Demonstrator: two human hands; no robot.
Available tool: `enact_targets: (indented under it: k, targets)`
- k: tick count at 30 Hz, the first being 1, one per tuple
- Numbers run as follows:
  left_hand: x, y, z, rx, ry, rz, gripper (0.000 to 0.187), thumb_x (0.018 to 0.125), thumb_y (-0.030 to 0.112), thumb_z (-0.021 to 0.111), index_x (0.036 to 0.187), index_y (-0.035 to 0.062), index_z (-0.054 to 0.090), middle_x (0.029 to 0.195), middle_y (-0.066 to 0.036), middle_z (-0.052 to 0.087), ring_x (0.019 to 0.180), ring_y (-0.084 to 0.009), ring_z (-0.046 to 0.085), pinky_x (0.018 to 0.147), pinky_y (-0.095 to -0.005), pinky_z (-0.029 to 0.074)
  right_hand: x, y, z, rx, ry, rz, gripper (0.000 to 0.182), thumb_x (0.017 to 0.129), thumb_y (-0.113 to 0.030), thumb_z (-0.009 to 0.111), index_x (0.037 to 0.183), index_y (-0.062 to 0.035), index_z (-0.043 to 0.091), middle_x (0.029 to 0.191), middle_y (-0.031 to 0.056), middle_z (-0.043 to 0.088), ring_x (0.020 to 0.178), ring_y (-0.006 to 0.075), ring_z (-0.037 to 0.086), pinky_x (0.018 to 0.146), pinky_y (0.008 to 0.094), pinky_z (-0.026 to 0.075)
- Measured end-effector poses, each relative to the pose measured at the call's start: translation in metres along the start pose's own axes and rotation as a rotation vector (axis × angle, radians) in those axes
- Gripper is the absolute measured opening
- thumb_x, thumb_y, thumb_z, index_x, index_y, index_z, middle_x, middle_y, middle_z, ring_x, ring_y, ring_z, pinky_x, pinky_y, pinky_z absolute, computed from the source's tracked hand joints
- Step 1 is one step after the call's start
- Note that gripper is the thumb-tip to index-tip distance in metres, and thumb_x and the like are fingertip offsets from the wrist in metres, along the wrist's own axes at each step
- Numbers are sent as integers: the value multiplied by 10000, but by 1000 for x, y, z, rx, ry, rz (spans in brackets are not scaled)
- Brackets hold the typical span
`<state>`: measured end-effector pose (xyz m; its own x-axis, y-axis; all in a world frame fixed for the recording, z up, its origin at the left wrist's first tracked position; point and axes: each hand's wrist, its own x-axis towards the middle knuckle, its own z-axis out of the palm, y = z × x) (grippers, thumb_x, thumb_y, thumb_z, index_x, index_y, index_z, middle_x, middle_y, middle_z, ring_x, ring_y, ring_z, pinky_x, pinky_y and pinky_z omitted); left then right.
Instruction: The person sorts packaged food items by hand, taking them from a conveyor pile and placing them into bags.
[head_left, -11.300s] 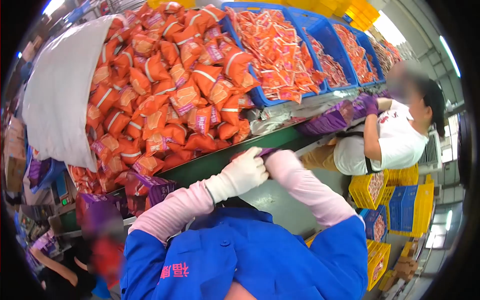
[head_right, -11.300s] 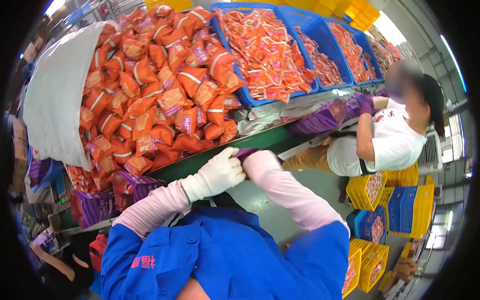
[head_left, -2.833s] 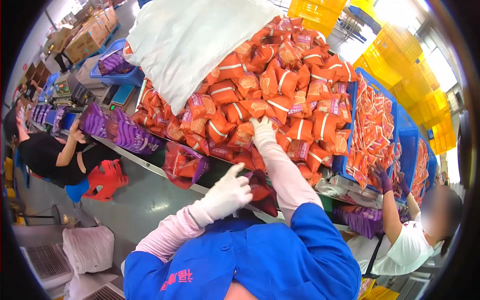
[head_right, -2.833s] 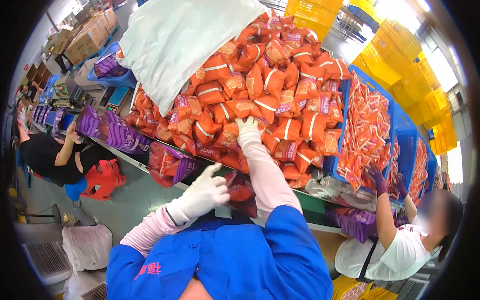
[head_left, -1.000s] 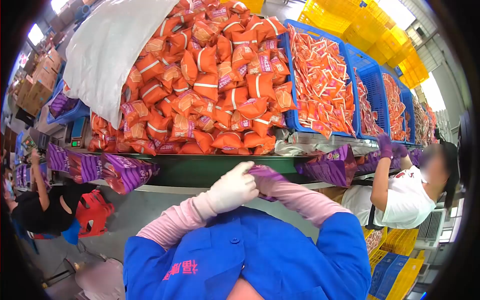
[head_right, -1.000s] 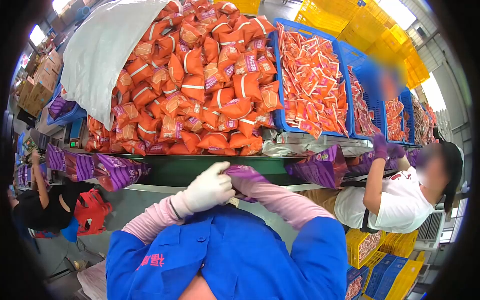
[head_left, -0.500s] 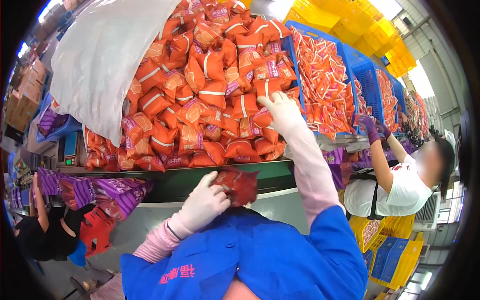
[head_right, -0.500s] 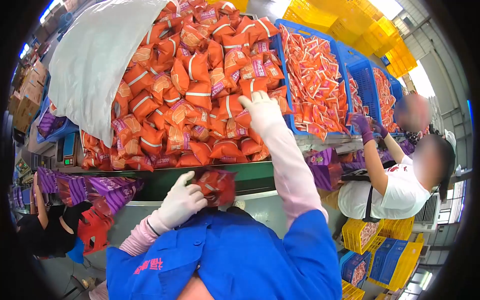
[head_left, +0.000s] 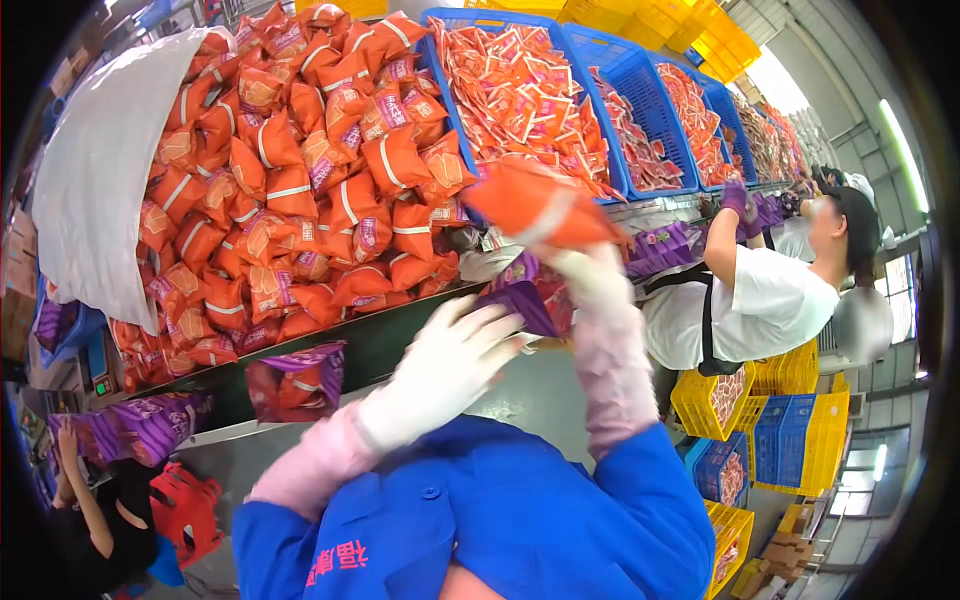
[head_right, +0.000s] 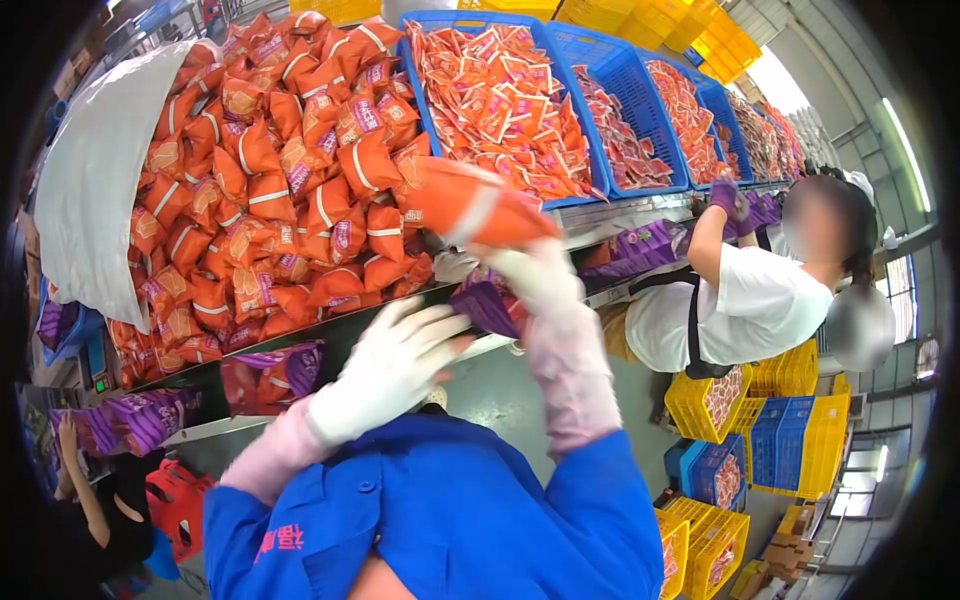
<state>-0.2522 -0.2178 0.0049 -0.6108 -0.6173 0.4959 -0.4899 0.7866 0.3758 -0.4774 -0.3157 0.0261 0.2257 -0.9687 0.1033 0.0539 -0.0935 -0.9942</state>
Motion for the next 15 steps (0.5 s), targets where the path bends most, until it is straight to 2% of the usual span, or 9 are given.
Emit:
enact_targets:
  k: [2, 4, 5, 7, 8, 9, 11, 13, 15]
  targets:
    - [38, -6, 45, 133, -15, 93, 468, 784, 231, 757, 1233, 122, 689, 1314, -67, 650, 1327, -225, 538, 1146, -475, 394, -31, -27, -37, 23, 18, 16, 627, 860, -87, 797, 1436, -8, 562, 1340, 93, 670, 1226, 210, 636, 1066, 374, 497]
    - [59, -27, 84, 297, -69, 128, 294, 883, 205, 630, 1159, 134, 702, 1265, -44, 667, 1265, -202, 571, 1122, -442, 399, -52, 13, -67, -91, 100, 94, 615, 841, -57, 811, 1407, -31, 572, 1319, 84, 677, 1218, 202, 641, 1054, 377, 502]
    - [62, -35, 91, 352, -237, 65, 155, 882, 171, 607, 990, 137, 712, 1058, -14, 695, 1098, -179, 631, 1112, -437, 408, -60, 29, -69, -158, 146, 75, 621, 824, -46, 823, 1394, -56, 579, 1304, 90, 685, 1215, 185, 642, 1035, 365, 511]
    - [45, -57, 102, 405, -273, 80, 71, 851, 166, 621, 838, 150, 689, 858, 5, 667, 932, -171, 652, 1112, -436, 419, -72, 33, -73, -792, 39, 151, 663, 749, 5, 845, 1350, -118, 594, 1264, 119, 691, 1194, 207, 666, 979, 367, 545]
    - [34, -63, 95, 404, -200, 95, 67, 841, 162, 622, 808, 152, 679, 813, -2, 652, 906, -177, 657, 1112, -440, 426, -75, 36, -74, -1154, -59, -118, 597, 745, -15, 811, 1290, -139, 601, 1161, 143, 690, 1125, 276, 689, 914, 407, 565]
    - [21, -63, 87, 398, -136, 111, 71, 832, 157, 624, 778, 154, 670, 767, -8, 637, 880, -184, 663, 1113, -444, 433, -72, 15, -60, -1363, -174, -29, 447, 790, -69, 769, 1204, -133, 614, 1067, 130, 690, 1074, 338, 686, 883, 453, 566]
    - [4, -56, 74, 386, -176, 104, 59, 820, 154, 625, 772, 151, 658, 757, -9, 617, 854, -188, 657, 1111, -452, 443, -61, -6, -27, -1662, -495, 75, 310, 862, -120, 697, 1160, -105, 614, 1009, 123, 695, 1012, 326, 721, 844, 458, 583]
    - [-8, -44, 58, 372, -115, 185, 58, 811, 155, 625, 759, 144, 649, 725, -9, 587, 820, -191, 641, 1107, -455, 447, -51, -1, 9, -1786, -743, 166, 321, 843, -148, 711, 1134, -77, 597, 1080, 137, 710, 925, 332, 739, 779, 454, 602]
    - [-24, -39, 40, 327, -95, 218, 44, 791, 158, 631, 750, 146, 642, 716, -9, 577, 787, -193, 623, 1104, -455, 451, -34, 40, 50, -1646, -896, 302, 237, 931, -144, 615, 1133, -60, 707, 1123, 185, 751, 996, 355, 754, 810, 465, 611]
